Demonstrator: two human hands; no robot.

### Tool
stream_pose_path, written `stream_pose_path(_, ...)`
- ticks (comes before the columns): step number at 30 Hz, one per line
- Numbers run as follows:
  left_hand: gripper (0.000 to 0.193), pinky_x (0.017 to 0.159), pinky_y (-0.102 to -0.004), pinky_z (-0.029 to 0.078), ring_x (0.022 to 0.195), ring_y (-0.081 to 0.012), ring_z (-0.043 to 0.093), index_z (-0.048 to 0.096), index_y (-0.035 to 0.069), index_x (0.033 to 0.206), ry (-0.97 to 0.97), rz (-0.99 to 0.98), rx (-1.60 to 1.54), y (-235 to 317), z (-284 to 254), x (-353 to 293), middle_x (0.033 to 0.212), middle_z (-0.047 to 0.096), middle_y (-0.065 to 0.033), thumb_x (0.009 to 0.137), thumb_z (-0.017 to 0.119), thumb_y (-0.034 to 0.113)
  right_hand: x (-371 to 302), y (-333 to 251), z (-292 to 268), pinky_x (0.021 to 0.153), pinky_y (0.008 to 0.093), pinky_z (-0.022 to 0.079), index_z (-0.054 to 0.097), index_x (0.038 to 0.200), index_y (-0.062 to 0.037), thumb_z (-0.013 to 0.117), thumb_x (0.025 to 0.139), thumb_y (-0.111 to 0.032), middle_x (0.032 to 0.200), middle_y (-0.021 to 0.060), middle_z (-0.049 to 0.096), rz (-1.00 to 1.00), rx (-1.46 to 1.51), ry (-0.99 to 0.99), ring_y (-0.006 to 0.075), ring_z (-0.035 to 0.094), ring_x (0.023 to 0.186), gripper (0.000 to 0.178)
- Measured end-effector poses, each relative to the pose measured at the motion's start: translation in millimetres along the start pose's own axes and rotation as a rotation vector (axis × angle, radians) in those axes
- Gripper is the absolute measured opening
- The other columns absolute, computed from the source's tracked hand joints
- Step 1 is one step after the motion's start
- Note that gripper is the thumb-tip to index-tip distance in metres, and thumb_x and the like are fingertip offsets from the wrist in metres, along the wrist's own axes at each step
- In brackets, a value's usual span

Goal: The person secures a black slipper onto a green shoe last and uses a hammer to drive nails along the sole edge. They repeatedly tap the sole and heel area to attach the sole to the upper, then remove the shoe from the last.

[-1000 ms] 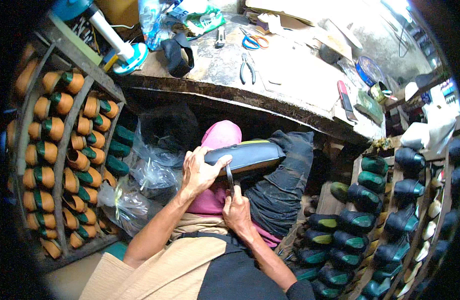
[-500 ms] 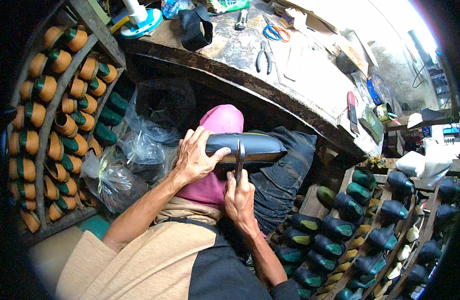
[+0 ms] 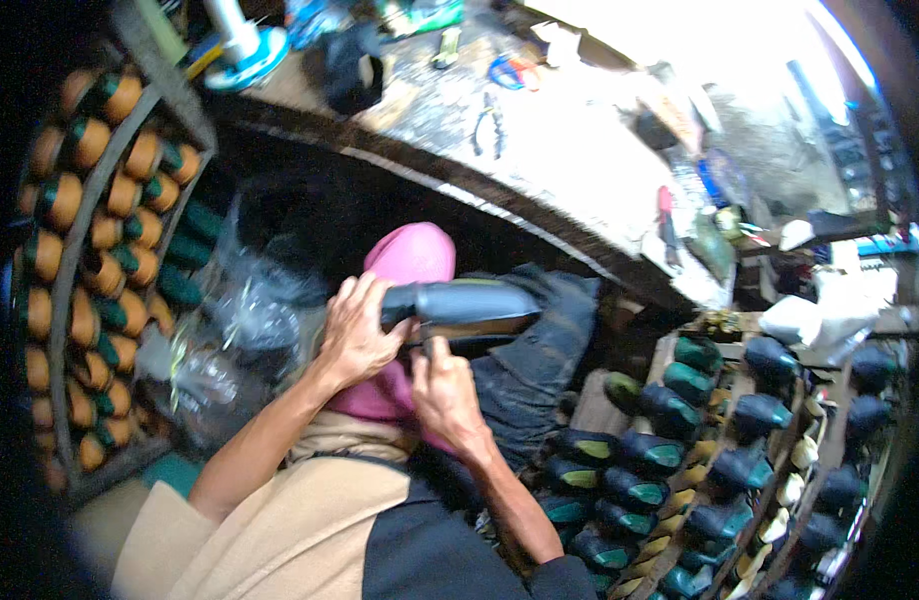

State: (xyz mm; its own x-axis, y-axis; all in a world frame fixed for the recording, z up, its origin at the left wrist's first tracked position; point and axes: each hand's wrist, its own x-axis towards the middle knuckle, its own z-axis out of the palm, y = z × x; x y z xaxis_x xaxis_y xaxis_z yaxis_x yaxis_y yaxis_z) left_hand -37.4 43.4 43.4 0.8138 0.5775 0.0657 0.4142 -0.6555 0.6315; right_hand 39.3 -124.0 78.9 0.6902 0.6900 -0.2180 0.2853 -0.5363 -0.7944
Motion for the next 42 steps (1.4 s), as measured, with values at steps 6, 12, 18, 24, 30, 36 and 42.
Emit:
stream_pose_path(6, 0.065, 0.097, -0.0564, 0.051, 0.116, -0.0401, 0.061, 0.071, 0.002, 0.128, -0.019, -0.018, 0.004, 5, -4, 2, 0.124, 0.065, -0.0155, 0.09, 0.087, 0.053, 97, 16, -114, 0.072, 0.0355, 0.05, 0.071, 0.109, -0.002, 0.075, 0.103, -0.013, 0.09, 0.0044, 0.069, -0.042, 0.048, 0.426, 0.0133, 0.06, 0.08, 0.013)
stream_pose_path(12, 0.07, 0.1, -0.0549, 0.05, 0.118, -0.0398, 0.06, 0.071, -0.002, 0.13, -0.051, -0.036, -0.016, 7, -4, 5, 0.126, 0.065, -0.0165, 0.09, 0.086, 0.053, 229, 88, -212, 0.064, 0.0385, 0.05, 0.083, 0.114, -0.0081, 0.077, 0.101, -0.025, 0.066, 0.0023, 0.065, 0.067, -0.253, 0.647, 0.0161, 0.059, 0.06, 0.022)
stream_pose_path(18, 0.069, 0.101, -0.0538, 0.049, 0.118, -0.0411, 0.06, 0.071, -0.003, 0.131, -0.03, -0.026, -0.015, 9, -4, 10, 0.124, 0.065, -0.0188, 0.091, 0.086, 0.051, 287, 120, -237, 0.084, 0.0507, 0.059, 0.083, 0.133, -0.0166, 0.078, 0.098, -0.032, 0.092, 0.0189, 0.082, 0.042, -0.513, 0.644, 0.0374, 0.08, 0.088, 0.038)
stream_pose_path(24, 0.066, 0.101, -0.0544, 0.049, 0.117, -0.0425, 0.06, 0.071, -0.003, 0.128, -0.041, -0.018, -0.009, 9, 0, 14, 0.122, 0.065, -0.019, 0.092, 0.086, 0.05, 299, 126, -250, 0.088, 0.0555, 0.06, 0.078, 0.134, -0.0111, 0.077, 0.099, -0.029, 0.099, 0.0235, 0.082, -0.117, -0.79, 0.56, 0.0438, 0.08, 0.097, 0.039)
stream_pose_path(30, 0.069, 0.103, -0.0539, 0.049, 0.12, -0.0405, 0.06, 0.069, -0.001, 0.131, -0.082, -0.03, -0.035, 10, 2, 16, 0.126, 0.064, -0.0198, 0.093, 0.084, 0.054, 244, 68, -214, 0.073, 0.0528, 0.057, 0.069, 0.113, -0.002, 0.07, 0.105, -0.022, 0.083, 0.023, 0.074, -0.077, -0.742, 0.311, 0.0407, 0.073, 0.074, 0.021)
stream_pose_path(36, 0.069, 0.103, -0.0527, 0.05, 0.119, -0.0402, 0.06, 0.069, -0.003, 0.132, -0.105, -0.038, -0.033, 13, 2, 17, 0.127, 0.064, -0.0203, 0.092, 0.086, 0.05, 114, 26, -101, 0.058, 0.0306, 0.043, 0.07, 0.102, -0.0049, 0.073, 0.107, -0.016, 0.078, -0.0018, 0.062, 0.185, 0.259, -0.224, 0.0088, 0.054, 0.065, 0.013)
stream_pose_path(42, 0.062, 0.104, -0.0558, 0.049, 0.125, -0.0402, 0.06, 0.068, -0.002, 0.129, -0.091, -0.011, -0.004, 16, 7, 12, 0.13, 0.065, -0.0196, 0.094, 0.084, 0.046, 86, 6, -70, 0.055, 0.0265, 0.038, 0.068, 0.096, -0.0062, 0.076, 0.109, -0.02, 0.076, -0.0045, 0.059, 0.295, 0.404, -0.326, 0.0058, 0.049, 0.062, 0.021)
